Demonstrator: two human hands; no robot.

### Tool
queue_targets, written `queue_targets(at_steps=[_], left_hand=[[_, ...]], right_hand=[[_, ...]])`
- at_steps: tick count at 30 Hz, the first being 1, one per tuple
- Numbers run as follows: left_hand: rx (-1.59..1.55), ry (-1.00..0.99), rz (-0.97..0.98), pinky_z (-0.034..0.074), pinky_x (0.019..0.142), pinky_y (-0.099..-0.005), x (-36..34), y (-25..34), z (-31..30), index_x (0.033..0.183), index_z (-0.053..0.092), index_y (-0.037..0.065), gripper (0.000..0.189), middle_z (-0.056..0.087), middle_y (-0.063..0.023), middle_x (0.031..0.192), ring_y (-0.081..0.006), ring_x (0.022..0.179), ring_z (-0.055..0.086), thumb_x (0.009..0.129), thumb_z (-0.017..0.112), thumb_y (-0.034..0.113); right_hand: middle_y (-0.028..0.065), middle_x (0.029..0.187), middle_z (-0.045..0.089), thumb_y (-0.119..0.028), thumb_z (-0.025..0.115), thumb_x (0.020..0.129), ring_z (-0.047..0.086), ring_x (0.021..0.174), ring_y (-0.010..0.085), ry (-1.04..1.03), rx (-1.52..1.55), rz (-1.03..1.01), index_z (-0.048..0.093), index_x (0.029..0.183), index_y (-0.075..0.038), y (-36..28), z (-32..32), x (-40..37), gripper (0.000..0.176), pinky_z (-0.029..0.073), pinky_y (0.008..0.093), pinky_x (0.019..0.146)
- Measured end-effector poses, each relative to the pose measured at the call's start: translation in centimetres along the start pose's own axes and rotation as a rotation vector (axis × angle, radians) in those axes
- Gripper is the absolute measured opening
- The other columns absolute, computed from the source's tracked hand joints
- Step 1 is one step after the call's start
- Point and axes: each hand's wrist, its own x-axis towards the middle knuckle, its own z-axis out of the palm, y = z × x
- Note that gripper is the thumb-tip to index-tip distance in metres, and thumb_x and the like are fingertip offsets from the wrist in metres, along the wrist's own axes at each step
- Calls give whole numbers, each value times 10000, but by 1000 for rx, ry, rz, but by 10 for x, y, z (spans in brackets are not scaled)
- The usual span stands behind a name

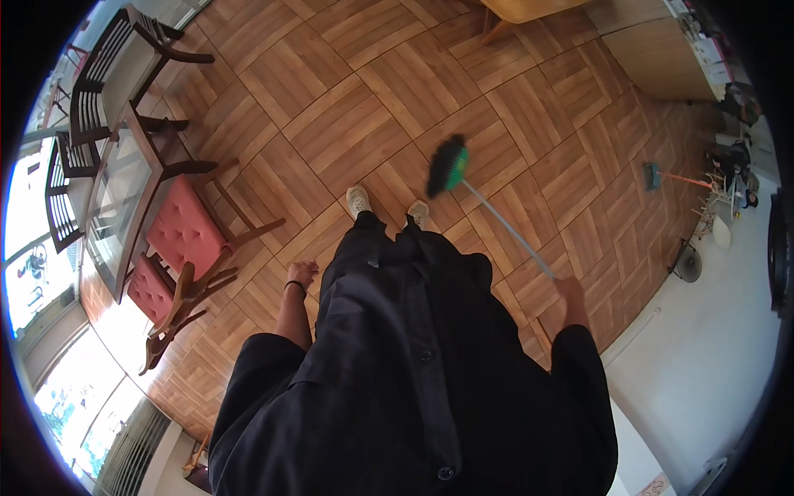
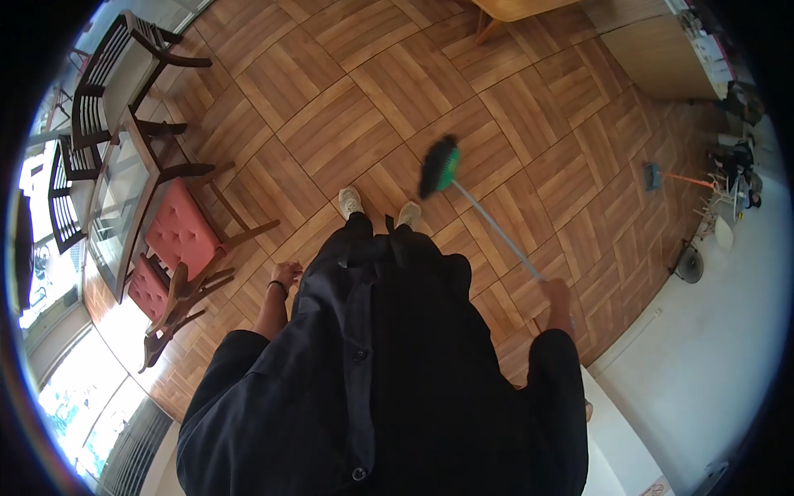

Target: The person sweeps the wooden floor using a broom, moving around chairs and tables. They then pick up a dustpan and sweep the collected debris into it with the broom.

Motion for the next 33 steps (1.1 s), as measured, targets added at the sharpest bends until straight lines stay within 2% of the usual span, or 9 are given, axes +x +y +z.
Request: queue_targets(at_steps=[5, 10, 13, 14, 16, 23, 25, 30, 33], left_hand=[[-226, 64, -408, 464, 629, -278, 2, 76, 36, 859, 616, 18, 270, 657, -66, 825, -139, 770, 628, 845, 534, 275], [-222, 119, -275, 470, 645, -295, 7, 107, 58, 881, 614, 9, 315, 656, -65, 826, -154, 766, 625, 849, 516, 306], [-7, 176, -208, 486, 670, -334, -18, 137, 66, 903, 617, 24, 342, 658, -107, 841, -204, 778, 633, 858, 493, 339], [364, 132, -63, 488, 683, -345, -9, 115, 69, 913, 618, 34, 335, 655, -121, 852, -224, 793, 632, 857, 484, 336], [1103, 26, 237, 493, 708, -368, 0, 95, 72, 935, 620, 54, 326, 649, -151, 874, -263, 822, 630, 857, 466, 330], [1132, -227, 41, 507, 669, -359, -31, 130, 67, 973, 619, 105, 262, 648, -118, 877, -257, 833, 629, 837, 462, 264], [572, -117, -154, 508, 663, -322, -2, 87, 59, 979, 613, 108, 246, 654, -81, 872, -198, 800, 630, 832, 503, 271], [490, -44, -84, 480, 653, -278, 29, 106, 16, 972, 602, 93, 239, 645, -9, 825, -123, 740, 606, 838, 567, 287], [-264, 162, -196, 452, 635, -281, 62, 68, -8, 920, 598, 81, 237, 634, -8, 809, -132, 735, 601, 847, 564, 304]], right_hand=[[186, 977, 629, -237, 526, 823, 608, 931, 307, 190, -15, 214, 658, 943, -27, 52, -53, -14, 275, 489, 381, 746], [173, 942, 637, -206, 506, 825, 616, 898, 314, 358, -79, 110, 657, 893, -19, 67, -57, 2, 249, 493, 395, 728], [189, 926, 630, -242, 507, 828, 605, 894, 337, 392, -18, 43, 651, 884, -15, 69, -70, 6, 275, 483, 410, 738], [196, 921, 627, -259, 509, 828, 600, 892, 345, 392, 6, 21, 649, 883, -13, 67, -76, 5, 288, 479, 415, 742], [208, 913, 621, -304, 517, 824, 593, 882, 358, 404, 55, -55, 645, 884, -11, 47, -94, -2, 325, 472, 424, 742], [210, 849, 622, -347, 512, 821, 596, 810, 367, 281, 253, -435, 642, 842, -22, -135, -116, 7, 351, 460, 454, 668], [201, 851, 626, -316, 502, 825, 603, 818, 350, 257, 315, -466, 648, 849, -32, -207, -130, -18, 320, 464, 454, 678], [194, 873, 631, -292, 495, 839, 608, 842, 342, 244, 199, -761, 657, 861, -34, -361, -161, -50, 304, 471, 446, 708], [206, 913, 625, -304, 480, 857, 601, 878, 351, 201, 154, -875, 650, 882, -17, -438, -179, -62, 335, 468, 453, 731]])
